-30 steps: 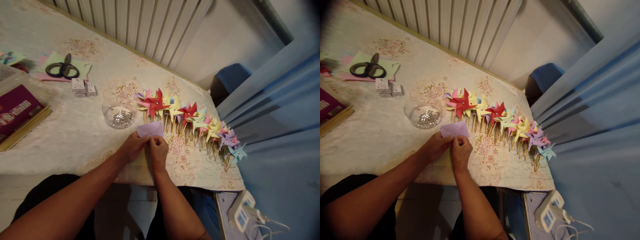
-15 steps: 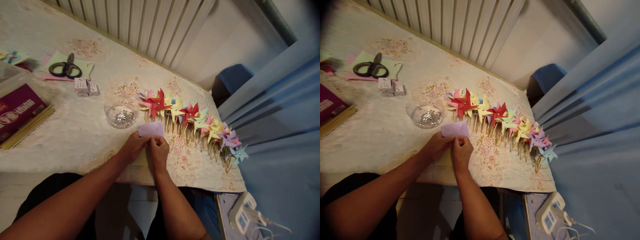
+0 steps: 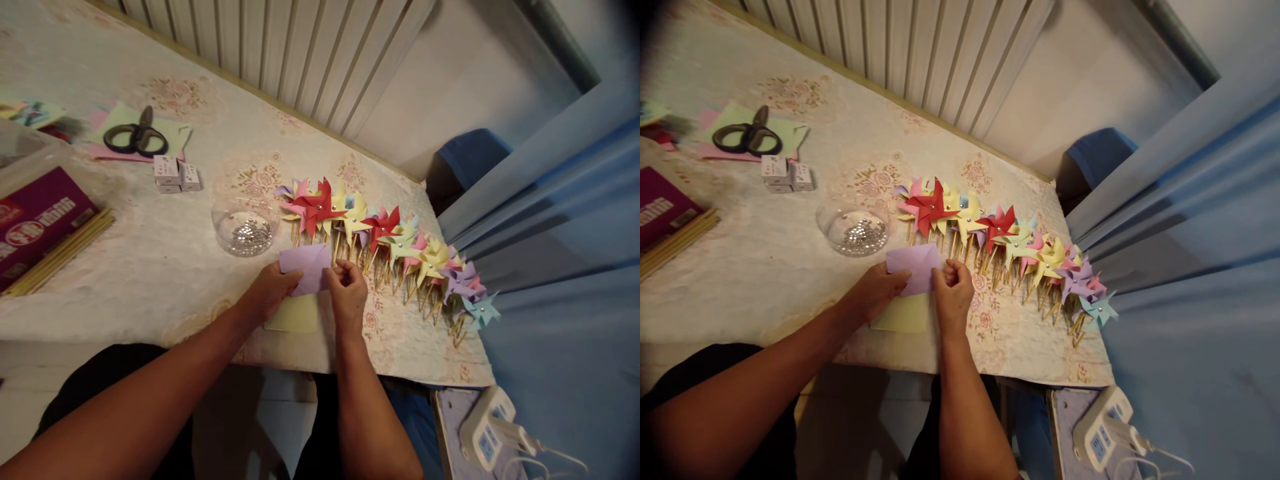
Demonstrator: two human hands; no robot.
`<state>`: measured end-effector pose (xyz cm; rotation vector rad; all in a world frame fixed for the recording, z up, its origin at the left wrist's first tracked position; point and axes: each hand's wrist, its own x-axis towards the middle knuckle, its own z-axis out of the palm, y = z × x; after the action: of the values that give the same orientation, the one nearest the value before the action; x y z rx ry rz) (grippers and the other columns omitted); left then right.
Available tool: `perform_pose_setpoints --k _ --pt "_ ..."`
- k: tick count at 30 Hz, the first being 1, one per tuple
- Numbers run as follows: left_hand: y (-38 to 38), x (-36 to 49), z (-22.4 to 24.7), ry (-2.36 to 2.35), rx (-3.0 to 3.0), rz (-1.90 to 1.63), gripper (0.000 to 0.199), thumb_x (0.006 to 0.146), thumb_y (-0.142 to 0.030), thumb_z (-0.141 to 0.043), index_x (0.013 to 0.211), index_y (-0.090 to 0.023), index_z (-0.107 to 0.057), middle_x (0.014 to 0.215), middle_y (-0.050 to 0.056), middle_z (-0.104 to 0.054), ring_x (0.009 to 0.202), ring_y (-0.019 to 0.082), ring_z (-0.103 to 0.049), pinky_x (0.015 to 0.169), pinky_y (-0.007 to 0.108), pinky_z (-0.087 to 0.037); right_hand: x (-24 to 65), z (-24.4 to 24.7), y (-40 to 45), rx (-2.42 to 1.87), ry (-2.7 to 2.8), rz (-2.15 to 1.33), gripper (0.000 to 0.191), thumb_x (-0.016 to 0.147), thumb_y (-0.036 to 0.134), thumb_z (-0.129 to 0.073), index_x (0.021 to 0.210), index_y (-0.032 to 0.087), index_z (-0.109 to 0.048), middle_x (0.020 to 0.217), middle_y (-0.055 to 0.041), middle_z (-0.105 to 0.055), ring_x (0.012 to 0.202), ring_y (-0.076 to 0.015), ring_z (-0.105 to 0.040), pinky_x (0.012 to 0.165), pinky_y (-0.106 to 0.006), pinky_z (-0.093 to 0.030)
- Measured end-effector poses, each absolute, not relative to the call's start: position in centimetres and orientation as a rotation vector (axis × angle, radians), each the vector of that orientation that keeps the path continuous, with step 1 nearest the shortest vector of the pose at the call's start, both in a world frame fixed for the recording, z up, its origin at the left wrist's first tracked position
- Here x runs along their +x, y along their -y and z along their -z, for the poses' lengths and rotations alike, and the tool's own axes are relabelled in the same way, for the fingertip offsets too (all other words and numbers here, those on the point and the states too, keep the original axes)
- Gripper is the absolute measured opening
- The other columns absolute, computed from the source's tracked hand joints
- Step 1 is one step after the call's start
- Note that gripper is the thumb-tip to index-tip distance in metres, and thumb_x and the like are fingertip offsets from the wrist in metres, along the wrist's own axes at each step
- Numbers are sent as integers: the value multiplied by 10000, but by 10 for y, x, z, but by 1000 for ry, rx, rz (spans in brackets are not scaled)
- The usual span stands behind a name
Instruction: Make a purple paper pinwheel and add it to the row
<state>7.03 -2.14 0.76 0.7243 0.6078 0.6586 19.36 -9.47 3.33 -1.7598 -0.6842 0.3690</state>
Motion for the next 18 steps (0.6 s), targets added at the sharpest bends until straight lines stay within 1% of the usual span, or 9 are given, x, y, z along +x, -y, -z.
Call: perform_pose_setpoints --k 2,4,6,9,13,18 --pt "21 70 -9 -607 712 -642 226 636 -205 -712 856 -176 -669 733 -19 -664 667 132 -585 670 261 -468 200 -33 94 -1685 676 -568 359 636 344 -728 948 180 -662 760 8 -639 655 -136 -564 659 -278 -485" --pt "22 70 -10 -620 718 -631 208 628 -204 -721 828 -173 -669 724 -11 -665 676 144 -595 682 276 -474 204 -31 94 -1590 650 -748 312 629 354 -741 885 189 -671 744 3 -664 625 -135 -572 626 -272 -481" --pt "22 70 -10 -639 747 -619 183 624 -215 -727 793 -173 -670 703 -5 -661 667 157 -600 662 283 -472 206 -28 94 -1515 625 -846 264 631 365 -747 816 192 -676 723 2 -680 603 -134 -575 610 -269 -479" --pt "22 69 -7 -642 797 -592 196 641 -237 -720 823 -175 -681 699 -4 -659 648 159 -597 633 281 -459 209 -22 95 -1491 644 -931 258 625 373 -768 787 187 -693 716 4 -696 595 -139 -584 616 -274 -484" --pt "22 67 -6 -702 906 -572 250 653 -236 -703 892 -162 -694 696 -11 -666 596 136 -565 587 260 -426 213 -16 97 -1526 712 -1002 285 636 380 -784 824 174 -726 725 4 -709 608 -151 -600 633 -288 -488" --pt "23 64 -15 -756 1010 -554 291 644 -249 -702 916 -145 -717 719 0 -691 605 144 -571 596 264 -434 212 -14 96 -1581 759 -983 323 637 373 -790 881 166 -748 762 -5 -728 627 -155 -609 635 -288 -488"
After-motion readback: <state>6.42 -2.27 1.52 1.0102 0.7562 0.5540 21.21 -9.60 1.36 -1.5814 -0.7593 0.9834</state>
